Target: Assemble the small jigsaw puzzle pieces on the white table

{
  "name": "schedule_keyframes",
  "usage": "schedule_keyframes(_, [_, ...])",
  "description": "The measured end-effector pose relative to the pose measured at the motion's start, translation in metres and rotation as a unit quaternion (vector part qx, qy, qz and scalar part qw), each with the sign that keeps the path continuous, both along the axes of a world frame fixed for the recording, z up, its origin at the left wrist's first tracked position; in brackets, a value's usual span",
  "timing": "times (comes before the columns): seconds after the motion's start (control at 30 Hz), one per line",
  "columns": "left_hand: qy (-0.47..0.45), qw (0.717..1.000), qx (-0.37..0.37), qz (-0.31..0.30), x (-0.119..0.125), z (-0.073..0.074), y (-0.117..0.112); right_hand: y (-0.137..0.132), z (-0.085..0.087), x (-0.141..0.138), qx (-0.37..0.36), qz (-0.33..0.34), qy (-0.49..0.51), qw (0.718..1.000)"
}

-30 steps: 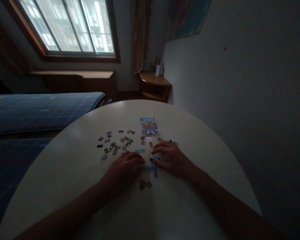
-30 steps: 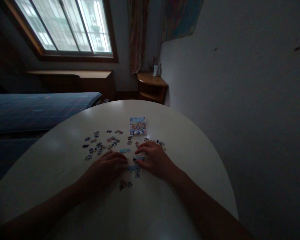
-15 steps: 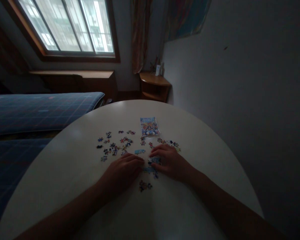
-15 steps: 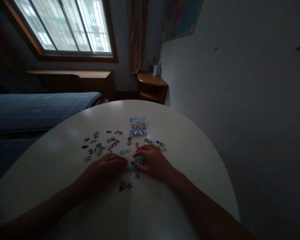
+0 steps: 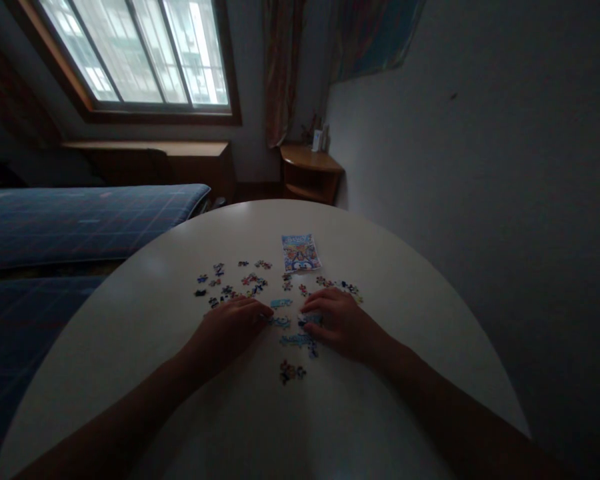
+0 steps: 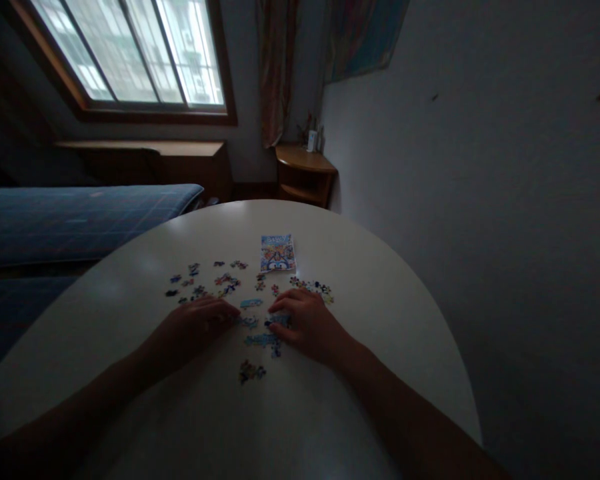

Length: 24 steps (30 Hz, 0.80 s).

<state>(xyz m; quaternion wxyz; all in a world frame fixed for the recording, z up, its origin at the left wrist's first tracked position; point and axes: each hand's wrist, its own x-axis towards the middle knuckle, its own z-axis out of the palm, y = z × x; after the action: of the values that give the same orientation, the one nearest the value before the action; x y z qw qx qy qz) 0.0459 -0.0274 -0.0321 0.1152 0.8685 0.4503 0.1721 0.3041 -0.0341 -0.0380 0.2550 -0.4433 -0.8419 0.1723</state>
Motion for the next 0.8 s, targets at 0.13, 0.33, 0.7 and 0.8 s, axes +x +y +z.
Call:
schedule_keyframes(0.13, [-0.008,1.000,0.009,0.001,0.0015,-0.0028,0.0023,-0.0008,0.0009,-0.0001,-0.005,-0.002,-0.003,1.000])
schedule_keyframes(0.33, [-0.014,1.000,0.003,0.007,0.0024,-0.0044,0.0021,-0.0012,0.0021,-0.0010,-0.007,-0.003,-0.003,1.000])
schedule_keyframes(0.7, [-0.015,1.000,0.003,0.015,0.0044,-0.0036,0.0017,-0.0003,-0.0007,0.0002,-0.004,-0.002,0.005,1.000])
schedule_keyframes(0.8, [-0.016,1.000,-0.003,0.015,0.0038,-0.0039,0.0015,-0.0007,-0.0002,0.0006,-0.003,-0.003,0.007,1.000])
